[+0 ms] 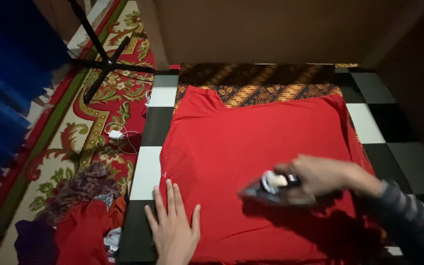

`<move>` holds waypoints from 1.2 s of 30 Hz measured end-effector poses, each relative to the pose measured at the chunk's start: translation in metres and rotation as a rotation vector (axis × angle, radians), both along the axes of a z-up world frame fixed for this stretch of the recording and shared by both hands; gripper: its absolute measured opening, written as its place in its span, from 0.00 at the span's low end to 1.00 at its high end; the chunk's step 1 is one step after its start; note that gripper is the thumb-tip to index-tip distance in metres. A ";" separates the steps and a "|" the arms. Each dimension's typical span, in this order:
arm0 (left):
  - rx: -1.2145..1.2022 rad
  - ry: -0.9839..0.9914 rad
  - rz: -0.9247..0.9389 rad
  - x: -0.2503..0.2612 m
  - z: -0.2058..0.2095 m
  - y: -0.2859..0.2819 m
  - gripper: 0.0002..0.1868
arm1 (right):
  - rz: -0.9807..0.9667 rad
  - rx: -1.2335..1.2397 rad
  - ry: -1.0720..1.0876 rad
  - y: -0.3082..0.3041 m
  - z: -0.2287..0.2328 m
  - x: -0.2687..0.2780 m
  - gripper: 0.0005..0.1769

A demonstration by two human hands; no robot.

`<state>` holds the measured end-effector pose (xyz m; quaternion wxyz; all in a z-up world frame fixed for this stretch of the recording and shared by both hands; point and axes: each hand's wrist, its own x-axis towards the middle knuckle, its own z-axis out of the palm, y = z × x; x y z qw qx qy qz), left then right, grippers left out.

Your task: The person irons a red t-shirt on a patterned cloth laid over a checkered floor. They spread the shirt flat, smooth it with their hands, and use a steam iron to remove wrinkles from the front and back. The person flips the shirt over to iron the other side and continues smoothing the fabric until the end of the clip.

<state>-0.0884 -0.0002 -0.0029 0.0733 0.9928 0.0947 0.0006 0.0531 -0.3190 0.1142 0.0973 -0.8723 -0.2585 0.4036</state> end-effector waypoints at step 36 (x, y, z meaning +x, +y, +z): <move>-0.091 -0.469 -0.060 0.017 -0.018 -0.029 0.50 | 0.113 0.161 -0.388 0.041 0.001 0.021 0.31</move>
